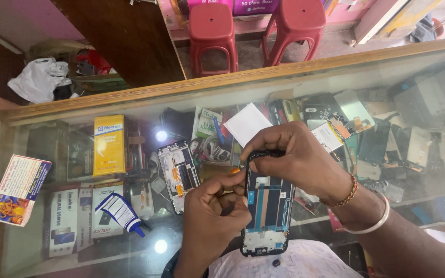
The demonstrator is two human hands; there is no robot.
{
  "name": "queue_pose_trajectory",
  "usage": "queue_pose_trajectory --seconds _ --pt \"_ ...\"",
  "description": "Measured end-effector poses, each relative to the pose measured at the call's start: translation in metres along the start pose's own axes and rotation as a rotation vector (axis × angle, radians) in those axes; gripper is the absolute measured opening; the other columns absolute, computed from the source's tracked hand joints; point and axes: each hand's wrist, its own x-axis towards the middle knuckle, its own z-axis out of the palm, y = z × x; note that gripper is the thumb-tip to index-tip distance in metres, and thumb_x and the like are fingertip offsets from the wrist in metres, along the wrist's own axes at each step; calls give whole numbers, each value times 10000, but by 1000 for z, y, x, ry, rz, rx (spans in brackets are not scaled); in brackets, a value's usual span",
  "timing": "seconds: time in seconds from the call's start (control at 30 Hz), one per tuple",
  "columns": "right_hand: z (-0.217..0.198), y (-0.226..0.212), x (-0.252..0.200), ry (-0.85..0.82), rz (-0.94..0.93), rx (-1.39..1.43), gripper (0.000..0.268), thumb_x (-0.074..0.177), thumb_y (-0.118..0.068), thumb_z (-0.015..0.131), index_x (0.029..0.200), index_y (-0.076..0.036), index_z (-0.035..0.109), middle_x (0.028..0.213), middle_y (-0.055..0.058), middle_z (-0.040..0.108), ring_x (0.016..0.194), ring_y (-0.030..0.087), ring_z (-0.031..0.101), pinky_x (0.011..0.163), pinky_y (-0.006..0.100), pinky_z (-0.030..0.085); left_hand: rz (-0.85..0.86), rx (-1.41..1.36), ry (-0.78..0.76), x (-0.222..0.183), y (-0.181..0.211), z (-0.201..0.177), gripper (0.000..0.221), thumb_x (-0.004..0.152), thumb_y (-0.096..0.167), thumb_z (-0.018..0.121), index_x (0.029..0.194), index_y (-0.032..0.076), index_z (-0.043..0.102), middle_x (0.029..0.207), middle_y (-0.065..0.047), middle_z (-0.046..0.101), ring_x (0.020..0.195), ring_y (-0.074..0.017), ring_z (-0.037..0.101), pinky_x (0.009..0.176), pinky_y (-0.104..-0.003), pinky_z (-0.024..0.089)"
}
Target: The person fits a phone screen onto a phone frame, aligning the display and securing the ribbon cable by hand.
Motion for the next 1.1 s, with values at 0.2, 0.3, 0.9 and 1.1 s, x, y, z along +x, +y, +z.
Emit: queue_pose_trajectory --seconds 0.2,0.3,0.9,1.1 --pt "-2 0 -1 17 18 -23 178 783 42 707 943 40 786 778 31 767 687 44 658 617 220 535 -52 1 -3 0 0 1 532 721 -167 691 1241 -58 666 1046 -77 690 898 -109 660 782 -247 566" --pt "-5 2 -1 20 26 -23 192 793 41 698 958 41 797 771 41 761 679 49 634 604 227 512 -136 -16 -30 0 4 -2 468 767 -108 709 1229 -56 659 1069 -86 720 889 -108 673 774 -259 594" --pt "-46 8 -3 422 -343 -289 435 853 -110 770 1260 5 666 1172 78 735 1000 138 690 884 297 564 -146 -166 25 57 6 -22 586 874 8 680 1437 -1 515 1060 -114 732 760 -129 713 645 -259 601" --pt "-40 65 -59 772 -157 106 198 1005 -100 655 1095 64 720 1011 105 751 896 145 680 843 281 551 -175 -422 202 57 -8 -3 535 857 23 699 1362 30 521 1073 -121 721 845 -161 737 735 -270 631"
